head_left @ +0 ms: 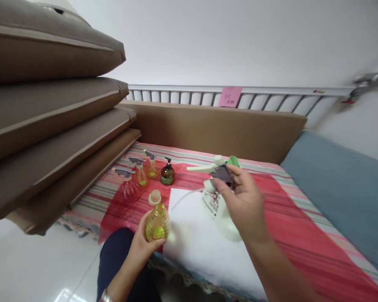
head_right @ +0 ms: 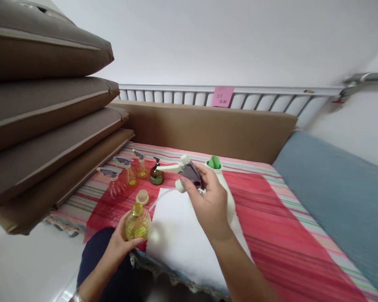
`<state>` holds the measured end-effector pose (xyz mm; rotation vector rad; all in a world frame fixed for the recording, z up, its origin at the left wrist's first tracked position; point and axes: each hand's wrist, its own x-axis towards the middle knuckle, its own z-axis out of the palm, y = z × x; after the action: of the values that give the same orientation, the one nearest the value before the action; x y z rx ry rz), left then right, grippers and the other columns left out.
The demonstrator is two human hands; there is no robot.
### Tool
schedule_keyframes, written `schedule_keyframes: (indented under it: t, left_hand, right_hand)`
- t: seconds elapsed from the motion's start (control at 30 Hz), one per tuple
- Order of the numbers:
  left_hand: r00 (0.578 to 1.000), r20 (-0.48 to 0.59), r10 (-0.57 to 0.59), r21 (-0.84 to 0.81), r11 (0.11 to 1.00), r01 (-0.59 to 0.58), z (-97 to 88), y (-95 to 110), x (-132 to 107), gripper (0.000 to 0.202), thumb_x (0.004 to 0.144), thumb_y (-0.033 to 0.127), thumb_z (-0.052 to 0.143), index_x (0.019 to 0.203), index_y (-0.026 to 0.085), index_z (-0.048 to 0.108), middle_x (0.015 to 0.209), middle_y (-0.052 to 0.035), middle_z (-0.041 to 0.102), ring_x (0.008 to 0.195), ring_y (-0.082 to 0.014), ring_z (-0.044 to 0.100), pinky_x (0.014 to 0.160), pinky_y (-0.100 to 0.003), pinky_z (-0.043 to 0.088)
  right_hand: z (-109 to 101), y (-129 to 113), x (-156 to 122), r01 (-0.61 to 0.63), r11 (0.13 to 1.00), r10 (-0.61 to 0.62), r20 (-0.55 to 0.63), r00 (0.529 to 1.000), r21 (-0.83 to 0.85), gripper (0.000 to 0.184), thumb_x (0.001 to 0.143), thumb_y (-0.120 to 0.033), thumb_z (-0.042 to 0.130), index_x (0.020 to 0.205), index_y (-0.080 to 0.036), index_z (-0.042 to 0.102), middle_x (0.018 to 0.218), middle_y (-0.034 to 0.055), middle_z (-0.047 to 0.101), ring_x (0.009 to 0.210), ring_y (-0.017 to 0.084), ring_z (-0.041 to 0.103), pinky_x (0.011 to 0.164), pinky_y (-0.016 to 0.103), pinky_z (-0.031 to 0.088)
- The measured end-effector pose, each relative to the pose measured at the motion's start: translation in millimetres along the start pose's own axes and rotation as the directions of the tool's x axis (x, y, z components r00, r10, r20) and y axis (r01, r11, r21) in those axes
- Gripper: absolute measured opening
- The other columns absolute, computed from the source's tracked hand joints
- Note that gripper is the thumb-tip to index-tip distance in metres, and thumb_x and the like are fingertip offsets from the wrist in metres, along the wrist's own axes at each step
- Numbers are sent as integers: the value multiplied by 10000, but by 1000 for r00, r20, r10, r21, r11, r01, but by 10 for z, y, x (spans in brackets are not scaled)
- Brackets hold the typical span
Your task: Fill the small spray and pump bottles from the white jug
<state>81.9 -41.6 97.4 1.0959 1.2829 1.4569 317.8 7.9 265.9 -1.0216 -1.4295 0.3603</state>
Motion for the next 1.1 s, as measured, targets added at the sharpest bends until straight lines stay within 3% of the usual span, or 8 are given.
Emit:
schedule_keyframes:
  t: [0.07, 0.17, 0.43, 0.6, 0.67, 0.77, 0.97, 1.1]
  left_hand:
    - [999, 38, 23, -9, 1000, -22, 139, -11, -16, 806, 473, 186, 849, 1218, 220, 543, 1254, -111, 616, 1203, -324, 547, 1037, -460, 422]
    - [995, 90, 46, -24, 999, -44, 331, -59, -58, 791, 478, 178, 849, 1210, 229, 554, 1262, -111, 610, 1207, -322, 540, 1046, -479, 405]
    - [990, 121, 78, -47, 996, -73, 633, 7, -214, 765, 462, 140, 848, 1174, 251, 590, 1224, -104, 628, 1209, -342, 531, 1062, -519, 368]
    - [984, 150, 94, -24, 996, -92, 796, 203, -269, 778, 473, 162, 842, 1195, 230, 559, 1216, -109, 623, 1196, -342, 534, 1038, -505, 393]
    - [982, 160, 98, -8, 995, -98, 857, 251, -292, 779, 467, 148, 836, 1192, 220, 557, 1204, -111, 625, 1183, -335, 541, 1035, -490, 396]
    - [984, 167, 68, -6, 998, -68, 926, 282, -333, 787, 455, 137, 830, 1187, 211, 551, 1188, -116, 624, 1162, -334, 548, 1025, -484, 395]
    - [975, 216, 58, 27, 997, -66, 972, 297, -379, 816, 465, 174, 819, 1217, 198, 501, 1218, -112, 589, 1191, -325, 513, 1058, -491, 336]
    - [966, 249, 72, 37, 996, -84, 962, 290, -379, 822, 498, 182, 799, 1243, 188, 452, 1252, -121, 558, 1212, -315, 489, 1065, -486, 325]
  right_hand:
    - [-182, -304, 29, 123, 992, -121, -72, 990, 20, 365, 809, -329, 684, 1147, -255, 568, 1073, 39, 677, 938, 206, 653, 787, 342, 532]
    - [-330, -540, 22, 242, 969, -244, -17, 970, -52, 341, 807, -286, 694, 1129, -268, 582, 1005, 18, 684, 881, 190, 658, 740, 319, 546]
    - [-479, -540, -191, 315, 934, -284, 185, 941, -168, 317, 821, -274, 677, 1118, -265, 565, 967, -3, 694, 816, 159, 655, 734, 270, 534]
    - [-327, -365, -388, 191, 965, -122, 336, 934, -181, 174, 794, -202, 666, 958, -230, 614, 876, -6, 677, 797, 158, 627, 731, 263, 490]
    - [-269, -253, -415, 94, 976, -27, 319, 948, -198, 75, 779, -226, 661, 842, -210, 622, 782, -6, 648, 732, 160, 604, 677, 261, 474]
    - [-250, -115, -394, -86, 982, 134, 303, 944, -166, 133, 784, -331, 632, 783, -199, 619, 654, -18, 592, 606, 151, 556, 547, 246, 439]
    - [-334, -56, -332, -332, 936, 348, 437, 829, -116, 236, 789, -415, 584, 757, -181, 598, 522, -47, 483, 459, 119, 464, 413, 228, 360]
    - [-410, -38, -354, -468, 884, 376, 560, 738, 23, 212, 735, -346, 650, 851, -173, 606, 672, -23, 557, 563, 117, 502, 494, 230, 418]
